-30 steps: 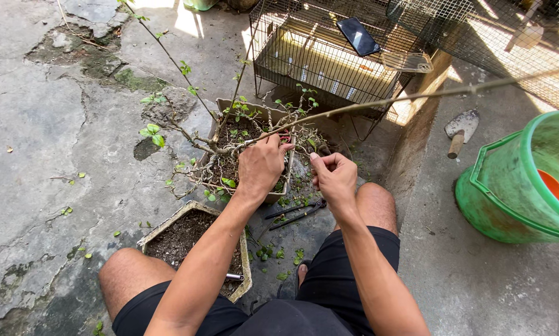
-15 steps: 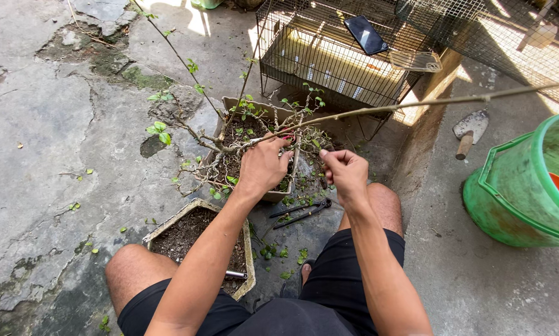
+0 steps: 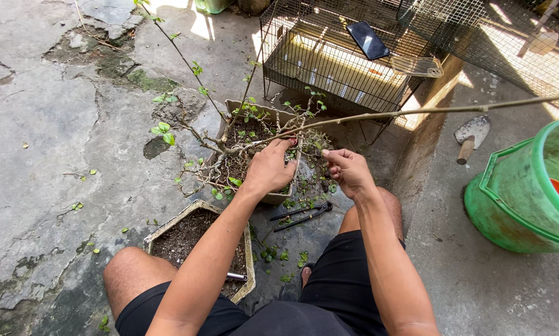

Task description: The person wraps wire around the branches of a bonsai tree by hand and using pliers, then cuts the wire with a pair of snips.

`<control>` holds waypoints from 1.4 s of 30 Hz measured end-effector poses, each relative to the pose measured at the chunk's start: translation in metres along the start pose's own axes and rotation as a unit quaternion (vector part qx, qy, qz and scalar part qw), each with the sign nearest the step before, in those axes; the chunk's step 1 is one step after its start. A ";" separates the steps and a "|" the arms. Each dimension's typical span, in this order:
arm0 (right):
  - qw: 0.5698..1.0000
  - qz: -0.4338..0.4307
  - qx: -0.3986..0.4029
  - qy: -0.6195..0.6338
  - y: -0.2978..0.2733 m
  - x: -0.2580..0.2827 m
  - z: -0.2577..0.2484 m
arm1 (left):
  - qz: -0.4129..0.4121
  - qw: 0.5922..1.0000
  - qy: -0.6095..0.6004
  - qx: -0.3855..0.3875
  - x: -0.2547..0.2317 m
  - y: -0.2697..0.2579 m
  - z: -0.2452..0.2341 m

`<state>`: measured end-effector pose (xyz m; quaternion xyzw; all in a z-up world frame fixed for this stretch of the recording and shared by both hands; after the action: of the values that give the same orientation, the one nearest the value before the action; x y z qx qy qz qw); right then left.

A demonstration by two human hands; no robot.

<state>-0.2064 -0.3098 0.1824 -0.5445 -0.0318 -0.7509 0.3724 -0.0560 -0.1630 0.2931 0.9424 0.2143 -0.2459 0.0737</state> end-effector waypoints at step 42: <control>0.988 -0.107 0.099 -0.057 0.137 -0.038 0.009 | 0.061 0.998 -0.011 -0.017 -0.015 -0.012 -0.024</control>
<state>-0.1130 -0.3847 0.1050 -0.5403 -0.1845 -0.7475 0.3396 -0.0627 -0.1520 0.3206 0.9494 0.1602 -0.2478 0.1073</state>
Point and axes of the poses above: each hand's wrist, its own y-axis towards the middle knuckle, its own z-axis out of the palm, x = y × z, the point moved 10 cm from there along y, towards the middle knuckle, and after that the axes turned 7 degrees about y, right-handed, at the moved point
